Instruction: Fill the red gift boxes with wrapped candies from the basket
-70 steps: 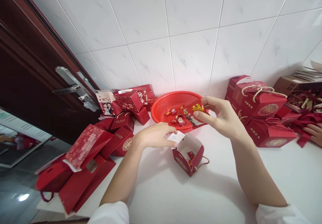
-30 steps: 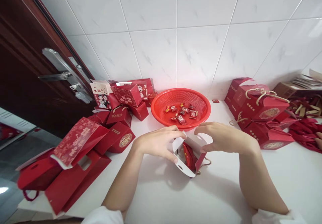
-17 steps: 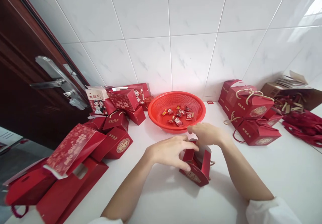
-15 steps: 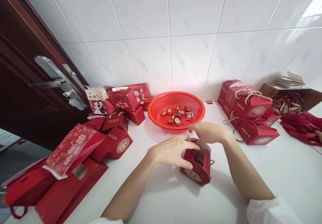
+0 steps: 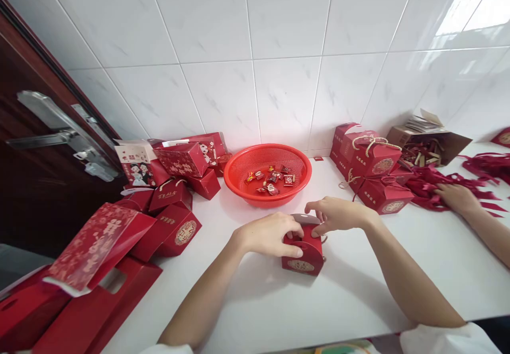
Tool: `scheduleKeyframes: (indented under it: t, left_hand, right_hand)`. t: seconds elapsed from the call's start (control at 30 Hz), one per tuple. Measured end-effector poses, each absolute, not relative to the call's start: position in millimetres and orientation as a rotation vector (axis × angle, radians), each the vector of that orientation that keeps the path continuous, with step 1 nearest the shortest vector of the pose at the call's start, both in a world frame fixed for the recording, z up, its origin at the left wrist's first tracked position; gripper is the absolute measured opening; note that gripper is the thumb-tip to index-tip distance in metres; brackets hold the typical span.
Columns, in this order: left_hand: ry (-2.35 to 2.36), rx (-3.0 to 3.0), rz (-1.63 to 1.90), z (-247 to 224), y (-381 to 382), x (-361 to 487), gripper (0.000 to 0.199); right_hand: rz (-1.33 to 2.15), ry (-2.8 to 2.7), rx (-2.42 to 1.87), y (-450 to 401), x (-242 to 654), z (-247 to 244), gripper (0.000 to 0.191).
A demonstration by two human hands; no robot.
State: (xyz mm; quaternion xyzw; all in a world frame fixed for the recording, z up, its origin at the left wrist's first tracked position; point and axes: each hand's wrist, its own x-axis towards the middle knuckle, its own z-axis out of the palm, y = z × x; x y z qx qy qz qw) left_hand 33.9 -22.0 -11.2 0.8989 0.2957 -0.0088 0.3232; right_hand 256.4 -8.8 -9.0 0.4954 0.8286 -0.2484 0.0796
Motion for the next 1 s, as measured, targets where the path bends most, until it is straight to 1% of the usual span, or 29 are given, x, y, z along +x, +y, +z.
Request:
scheduleKeyframes:
  t: [0.07,0.17,0.23,0.37,0.43,0.5,0.57,0.63,0.77,0.9,1.0]
  left_hand:
    - [0.885,2.334,-0.008,-12,-20,34,0.018]
    - [1.079,2.357,0.004,-16,-17,33,0.028]
    - [1.176,2.340,-0.005,-18,-16,32,0.037]
    - [1.247,2.249,0.035,-24,-13,29,0.051]
    - [1.203,2.214,0.083,-27,-10,28,0.055]
    - [1.104,2.186,0.095,-31,-6,28,0.053]
    - [1.007,2.162,0.047,-33,-2,28,0.048]
    - [0.971,2.131,-0.014,-34,1,28,0.048]
    - [0.996,2.064,-0.031,-33,3,28,0.056]
    - [1.101,2.028,-0.055,-30,2,28,0.060]
    - [1.161,2.073,-0.018,-29,2,26,0.058]
  right_hand:
    - [-0.701,2.489,1.504,-9,253,-14,0.050]
    - [-0.635,2.568,1.524,-10,252,-13,0.046]
    - [-0.629,2.664,1.486,-12,252,-10,0.036]
    - [-0.706,2.847,1.260,-19,249,-5,0.016]
    - [-0.725,2.844,1.181,-22,246,-5,0.016]
    - [-0.720,2.811,1.151,-23,244,-5,0.017]
    - [-0.746,2.800,1.137,-23,245,-5,0.018]
    - [-0.791,2.801,1.173,-21,250,-4,0.020]
    - [-0.780,2.671,1.379,-12,264,-3,0.016]
    - [-0.798,2.442,1.434,-1,271,-14,0.014]
    - [-0.849,2.359,1.403,8,270,-26,0.022]
